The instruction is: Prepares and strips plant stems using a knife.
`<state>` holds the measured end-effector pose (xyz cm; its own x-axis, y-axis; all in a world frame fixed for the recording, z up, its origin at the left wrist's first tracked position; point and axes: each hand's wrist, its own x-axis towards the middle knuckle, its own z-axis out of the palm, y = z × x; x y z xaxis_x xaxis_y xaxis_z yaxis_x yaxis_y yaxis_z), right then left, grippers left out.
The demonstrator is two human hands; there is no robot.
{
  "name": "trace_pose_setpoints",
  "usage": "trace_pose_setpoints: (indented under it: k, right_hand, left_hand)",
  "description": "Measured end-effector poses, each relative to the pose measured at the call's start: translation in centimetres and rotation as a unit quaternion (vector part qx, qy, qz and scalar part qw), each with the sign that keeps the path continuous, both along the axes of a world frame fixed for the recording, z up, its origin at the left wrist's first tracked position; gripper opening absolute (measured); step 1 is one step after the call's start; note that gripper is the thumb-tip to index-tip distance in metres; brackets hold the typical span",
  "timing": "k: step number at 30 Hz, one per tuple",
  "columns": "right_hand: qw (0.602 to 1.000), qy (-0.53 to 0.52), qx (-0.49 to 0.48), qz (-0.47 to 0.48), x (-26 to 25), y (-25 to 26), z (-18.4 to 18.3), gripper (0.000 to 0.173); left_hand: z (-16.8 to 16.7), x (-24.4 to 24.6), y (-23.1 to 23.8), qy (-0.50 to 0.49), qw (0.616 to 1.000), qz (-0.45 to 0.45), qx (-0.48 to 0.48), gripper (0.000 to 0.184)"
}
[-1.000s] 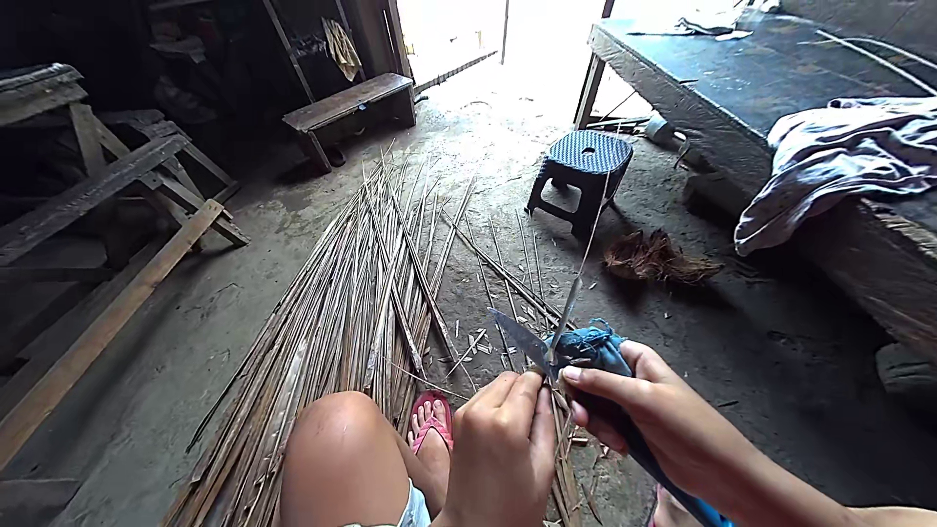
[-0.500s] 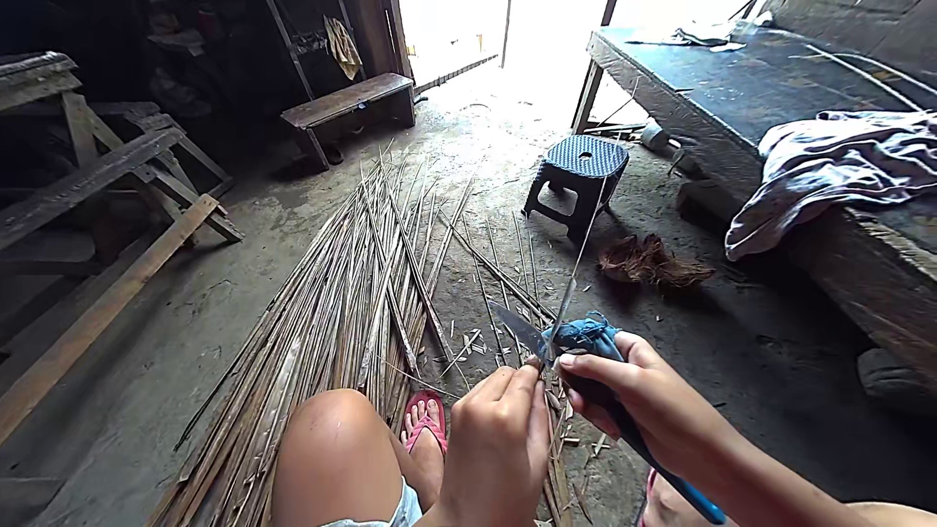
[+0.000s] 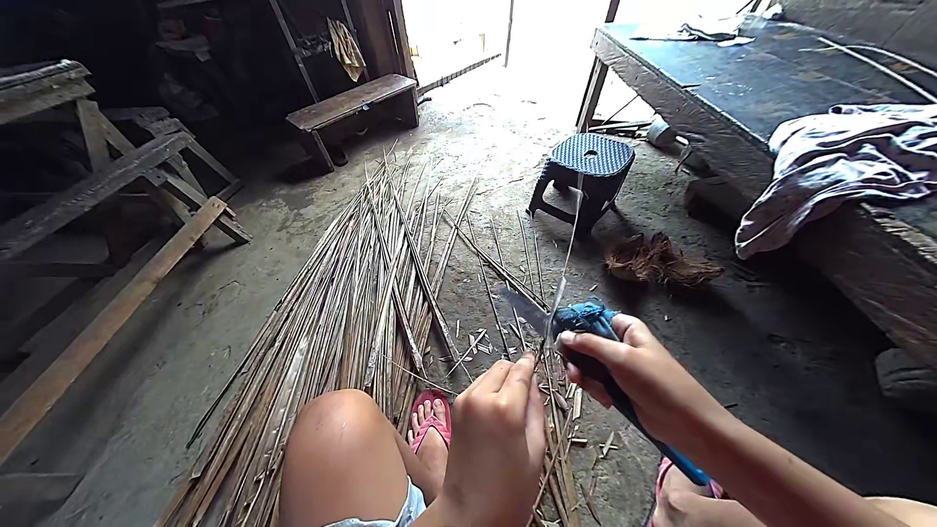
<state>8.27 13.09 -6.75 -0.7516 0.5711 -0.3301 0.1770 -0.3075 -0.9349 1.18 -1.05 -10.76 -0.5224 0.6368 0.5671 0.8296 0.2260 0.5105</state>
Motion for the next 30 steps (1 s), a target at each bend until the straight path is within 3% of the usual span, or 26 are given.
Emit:
trace_pose_setpoints:
  k: [8,19,24,30]
  right_hand:
    - [0.998,-0.012,-0.056,0.005,0.2,1.2,0.5,0.019]
    - [0.998,0.004,-0.055,-0.004,0.1,1.4,0.4,0.022]
    - [0.998,0.014,-0.007,-0.064,0.0,3.1,0.4,0.016]
    - [0.991,0.06,0.051,-0.112,1.1,5.8,0.9,0.023]
  left_hand:
    - [-0.2,0.3,-0.2,0.004,1.0,-0.008,0.001,0.025]
    - [0.3,0.2,-0.3,-0.005,1.0,-0.015,-0.002,0.025]
    - [0.6,0.5,-0.8,-0.033,0.999,-0.031,-0.004,0.023]
    - [0.7,0.3,-1.1,-0.061,0.997,-0.04,0.002,0.023]
